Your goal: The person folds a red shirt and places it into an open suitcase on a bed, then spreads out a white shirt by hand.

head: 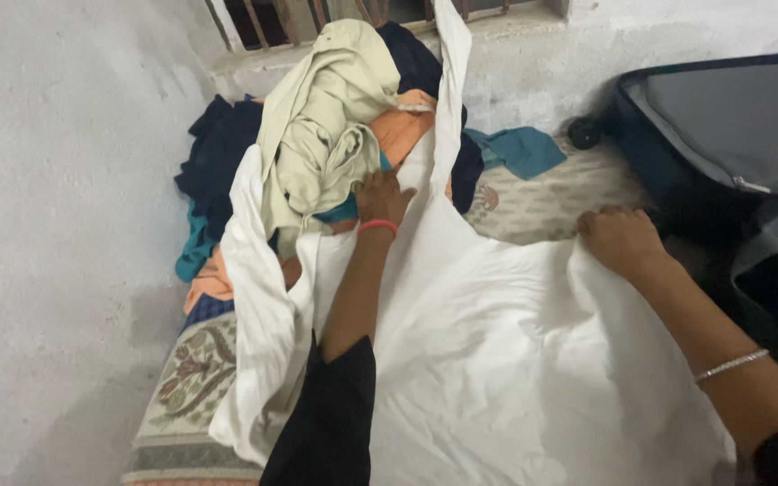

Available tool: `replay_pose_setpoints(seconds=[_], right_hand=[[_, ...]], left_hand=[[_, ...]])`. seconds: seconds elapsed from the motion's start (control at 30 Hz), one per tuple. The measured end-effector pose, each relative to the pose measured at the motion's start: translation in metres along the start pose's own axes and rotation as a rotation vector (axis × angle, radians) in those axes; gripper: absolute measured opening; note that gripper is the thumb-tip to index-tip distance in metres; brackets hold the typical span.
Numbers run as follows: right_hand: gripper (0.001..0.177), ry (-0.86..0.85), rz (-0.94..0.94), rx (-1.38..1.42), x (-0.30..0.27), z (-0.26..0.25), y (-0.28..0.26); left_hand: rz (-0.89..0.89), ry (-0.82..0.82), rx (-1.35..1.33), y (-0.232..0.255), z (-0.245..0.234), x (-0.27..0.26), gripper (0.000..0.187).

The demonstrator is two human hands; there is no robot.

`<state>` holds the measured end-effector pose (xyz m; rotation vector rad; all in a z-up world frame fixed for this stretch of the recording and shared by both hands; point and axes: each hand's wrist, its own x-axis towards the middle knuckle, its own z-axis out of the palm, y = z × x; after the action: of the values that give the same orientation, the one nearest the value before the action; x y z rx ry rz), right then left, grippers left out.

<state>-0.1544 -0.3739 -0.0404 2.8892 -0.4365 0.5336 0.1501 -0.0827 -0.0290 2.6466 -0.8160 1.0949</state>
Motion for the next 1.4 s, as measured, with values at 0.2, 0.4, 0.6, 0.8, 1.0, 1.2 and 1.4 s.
replay_pose_setpoints(seconds=[0.2, 0.4, 0.6, 0.8, 1.0, 1.2, 1.4], right_hand=[[0.032, -0.218, -0.046, -0.017, 0.025, -0.004, 0.005], [0.027, -0.223, 0.105, 0.052, 0.044, 0.016, -0.003], [0.026, -0.133, 0.251, -0.025, 0.042, 0.046, 0.026], [0.039, -0.148, 0.17, 0.119, 0.045, 0.051, 0.037], [0.037, -0.026, 0.182, 0.095, 0.056, 0.044, 0.022], [0.043, -0.133, 0.363, 0.409, 0.095, 0.032, 0.025], [0.046, -0.113, 0.237, 0.392, 0.112, 0.058, 0.018]], left_hand=[[0.05, 0.244, 0.22, -0.088, -0.003, 0.026, 0.022], [0.136, 0.323, 0.437, -0.121, -0.086, 0.019, 0.035], [0.179, 0.259, 0.442, -0.082, -0.1, 0.001, 0.043], [0.308, 0.145, 0.031, -0.008, -0.079, -0.036, 0.033], [0.546, -0.037, -0.011, -0.029, -0.035, -0.032, 0.024], [0.392, -0.026, -0.017, -0.065, -0.009, -0.008, 0.019], [0.291, 0.045, 0.15, -0.038, -0.004, -0.014, 0.03]])
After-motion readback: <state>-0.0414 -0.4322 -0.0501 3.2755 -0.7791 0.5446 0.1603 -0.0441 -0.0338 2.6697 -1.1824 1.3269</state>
